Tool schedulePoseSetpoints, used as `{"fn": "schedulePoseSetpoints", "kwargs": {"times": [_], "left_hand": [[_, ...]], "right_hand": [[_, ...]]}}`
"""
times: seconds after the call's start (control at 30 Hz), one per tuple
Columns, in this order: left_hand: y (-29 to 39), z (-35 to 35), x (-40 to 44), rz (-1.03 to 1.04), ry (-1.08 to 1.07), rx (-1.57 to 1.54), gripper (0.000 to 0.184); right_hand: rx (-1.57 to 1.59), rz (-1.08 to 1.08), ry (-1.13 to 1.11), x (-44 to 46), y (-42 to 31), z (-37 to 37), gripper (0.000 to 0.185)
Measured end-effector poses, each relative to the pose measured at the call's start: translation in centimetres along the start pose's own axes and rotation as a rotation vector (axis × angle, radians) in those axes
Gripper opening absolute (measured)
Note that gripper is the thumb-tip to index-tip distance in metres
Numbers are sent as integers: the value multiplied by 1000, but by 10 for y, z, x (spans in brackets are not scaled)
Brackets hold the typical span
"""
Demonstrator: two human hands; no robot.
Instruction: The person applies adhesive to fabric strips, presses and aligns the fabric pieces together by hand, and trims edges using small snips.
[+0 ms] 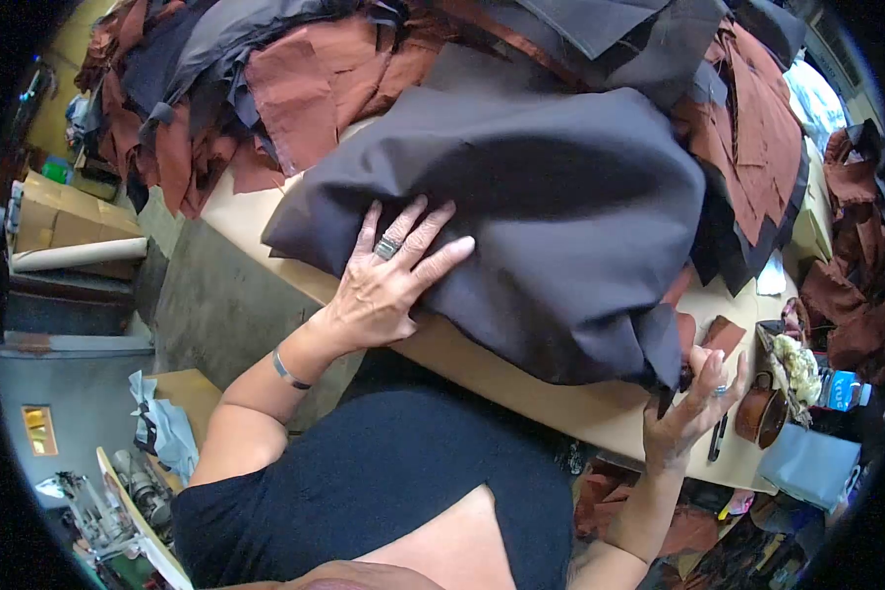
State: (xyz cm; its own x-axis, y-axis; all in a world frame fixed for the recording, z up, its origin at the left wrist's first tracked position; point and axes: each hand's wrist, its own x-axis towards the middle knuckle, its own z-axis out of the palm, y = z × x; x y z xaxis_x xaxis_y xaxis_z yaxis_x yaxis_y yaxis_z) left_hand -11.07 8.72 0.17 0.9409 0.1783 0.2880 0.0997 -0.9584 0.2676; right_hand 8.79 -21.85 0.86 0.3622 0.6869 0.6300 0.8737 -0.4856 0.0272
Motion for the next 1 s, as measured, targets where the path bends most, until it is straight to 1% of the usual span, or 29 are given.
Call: {"fn": "schedulePoseSetpoints", "kwargs": {"times": [0.07,0.13,0.17,0.23,0.27,0.33,0.37,0.4,0.47,0.57,0.63,0.67,0.7,0.73,0.77,0.8,0.83,0.87,0.9,0.93,0.97,1.0], "left_hand": [[-6,10,4,31,53,124,71],[-13,19,16,96,124,192,42],[-15,19,20,114,192,117,27],[-13,-1,32,139,261,69,26],[-10,-14,36,146,293,46,25],[1,-49,38,249,420,81,27],[5,-63,35,269,428,113,29],[6,-76,31,291,439,146,30],[8,-93,22,278,426,157,30],[-10,-105,13,312,407,180,31],[-34,-118,11,289,344,163,29],[-50,-124,16,289,386,162,27],[-64,-137,20,235,371,133,27],[-83,-150,27,235,417,222,29],[-97,-172,37,246,451,345,32],[-117,-193,44,215,489,492,32],[-138,-219,55,255,571,596,35],[-160,-250,56,94,528,858,41],[-147,-276,61,-116,597,792,35],[-187,-303,62,-133,708,1132,38],[-177,-333,71,-486,642,1283,37],[-199,-361,70,-160,844,1422,36]], "right_hand": [[-30,-22,-20,6,4,-8,74],[-56,8,19,17,4,-12,71],[-49,27,22,25,4,-17,70],[-70,39,63,43,2,-26,68],[-16,128,57,47,2,-33,69],[109,296,66,57,3,-45,72],[175,312,69,65,1,-54,75],[198,195,61,74,0,-60,71],[284,159,41,88,-4,-64,68],[320,258,-155,117,-23,-73,72],[422,227,-280,147,-38,-69,73],[404,121,-277,167,-43,-59,74],[386,15,-270,188,-48,-50,75],[296,-179,-194,213,-52,-34,76],[327,-262,-170,241,-59,-22,72],[360,-348,-147,273,-67,-8,67],[339,-400,-109,307,-77,6,64],[319,-453,-70,346,-83,23,62],[310,-467,98,388,-82,48,60],[320,-447,288,445,-89,65,57],[313,-390,392,494,-103,74,57],[312,-347,425,522,-116,82,58]]}}
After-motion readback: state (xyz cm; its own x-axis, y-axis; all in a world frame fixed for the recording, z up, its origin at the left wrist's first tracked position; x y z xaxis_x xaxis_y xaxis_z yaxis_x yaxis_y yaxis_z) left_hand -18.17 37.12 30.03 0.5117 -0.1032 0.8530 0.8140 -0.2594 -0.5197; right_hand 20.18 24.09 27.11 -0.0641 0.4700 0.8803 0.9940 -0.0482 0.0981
